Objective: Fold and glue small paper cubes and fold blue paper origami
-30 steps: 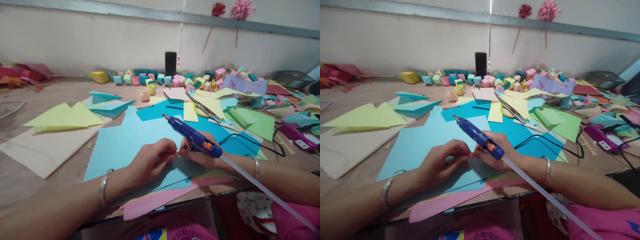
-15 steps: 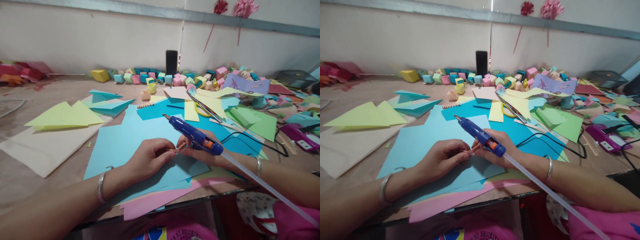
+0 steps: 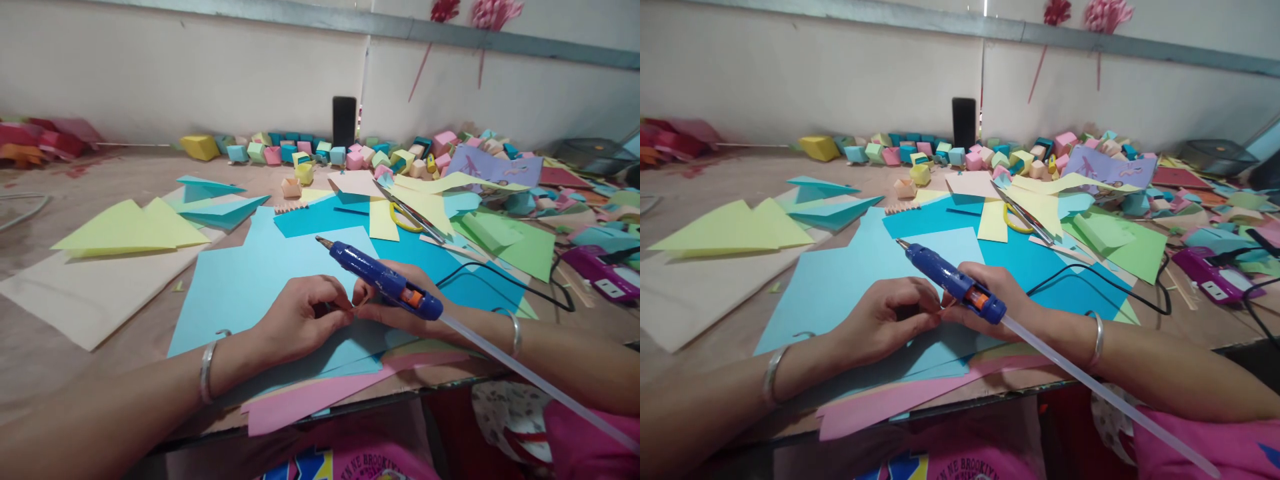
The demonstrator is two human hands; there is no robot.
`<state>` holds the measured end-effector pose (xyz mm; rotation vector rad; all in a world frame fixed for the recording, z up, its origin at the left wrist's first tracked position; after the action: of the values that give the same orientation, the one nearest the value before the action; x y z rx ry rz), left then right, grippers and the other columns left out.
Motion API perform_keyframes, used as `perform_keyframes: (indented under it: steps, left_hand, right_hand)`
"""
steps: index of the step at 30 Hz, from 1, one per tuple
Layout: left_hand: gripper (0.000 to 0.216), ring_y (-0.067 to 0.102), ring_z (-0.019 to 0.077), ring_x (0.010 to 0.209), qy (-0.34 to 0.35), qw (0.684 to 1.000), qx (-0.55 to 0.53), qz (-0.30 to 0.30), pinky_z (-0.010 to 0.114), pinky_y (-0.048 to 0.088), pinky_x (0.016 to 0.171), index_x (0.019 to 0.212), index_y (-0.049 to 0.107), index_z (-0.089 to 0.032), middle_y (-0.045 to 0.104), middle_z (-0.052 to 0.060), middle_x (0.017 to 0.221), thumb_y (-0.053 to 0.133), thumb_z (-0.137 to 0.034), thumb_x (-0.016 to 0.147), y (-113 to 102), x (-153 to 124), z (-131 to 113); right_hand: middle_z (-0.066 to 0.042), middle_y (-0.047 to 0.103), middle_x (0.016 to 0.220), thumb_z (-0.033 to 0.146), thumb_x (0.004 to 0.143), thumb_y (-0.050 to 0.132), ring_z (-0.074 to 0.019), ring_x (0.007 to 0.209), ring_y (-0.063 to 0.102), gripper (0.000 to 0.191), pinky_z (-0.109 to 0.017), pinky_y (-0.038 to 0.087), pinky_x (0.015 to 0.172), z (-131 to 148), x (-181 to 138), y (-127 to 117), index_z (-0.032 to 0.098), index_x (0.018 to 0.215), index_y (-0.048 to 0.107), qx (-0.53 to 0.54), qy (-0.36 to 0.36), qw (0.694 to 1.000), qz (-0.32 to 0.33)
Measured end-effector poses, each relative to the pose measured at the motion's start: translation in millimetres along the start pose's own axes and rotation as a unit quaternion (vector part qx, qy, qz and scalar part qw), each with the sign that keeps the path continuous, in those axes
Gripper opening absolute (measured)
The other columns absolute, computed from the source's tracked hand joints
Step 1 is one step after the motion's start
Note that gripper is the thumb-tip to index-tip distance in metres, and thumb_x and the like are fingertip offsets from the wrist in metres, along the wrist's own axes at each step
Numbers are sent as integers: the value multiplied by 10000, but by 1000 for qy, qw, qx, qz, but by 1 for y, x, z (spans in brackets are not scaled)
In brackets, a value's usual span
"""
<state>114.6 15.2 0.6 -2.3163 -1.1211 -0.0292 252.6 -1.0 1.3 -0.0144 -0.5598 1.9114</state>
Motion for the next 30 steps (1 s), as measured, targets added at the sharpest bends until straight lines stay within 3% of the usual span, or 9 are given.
perform_keyframes:
  steps: [7,12,17,25,30]
  left_hand:
    - [81,557,92,555,-22,1000,-11,-9,198,428,497,698,683,-135,652,15,685,619,-114,742,4,0,0]
    - [163,515,87,535,-97,985,-141,30,201,415,478,668,648,-128,612,16,663,692,-251,764,7,1,9]
    - [261,485,77,502,-156,959,-228,66,186,380,459,686,677,-121,602,6,590,765,-361,740,9,0,12]
    - [138,510,74,526,-90,982,-165,27,179,393,466,734,729,-135,631,8,665,743,-265,780,1,2,11]
    - [47,622,119,661,-30,994,-106,25,212,483,599,775,750,-162,708,34,737,720,-187,800,0,1,3]
  right_hand:
    - [-1,625,822,254,793,711,-123,694,573,128,-248,449,614,-7,-3,4,190,817,602,-53,7,999,-9]
    - [6,628,792,258,765,748,-121,689,572,223,-254,460,621,-13,-1,5,196,758,533,102,50,993,-14]
    - [0,654,802,333,781,755,-116,721,590,328,-257,471,662,-13,3,10,198,710,465,226,97,967,67]
    - [16,637,792,353,788,751,-99,695,543,283,-237,434,620,-23,1,1,192,737,524,138,116,983,48]
    - [2,642,756,408,788,738,-118,674,559,280,-257,456,613,-19,-2,6,189,723,576,138,149,977,70]
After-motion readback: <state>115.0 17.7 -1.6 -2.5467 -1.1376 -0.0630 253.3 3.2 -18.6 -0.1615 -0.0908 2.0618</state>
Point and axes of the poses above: each hand's wrist, its own x-axis towards the middle knuckle, its own y-axis out of the palm, z = x × y, the point moved 7 cm from there along x, towards the middle knuckle
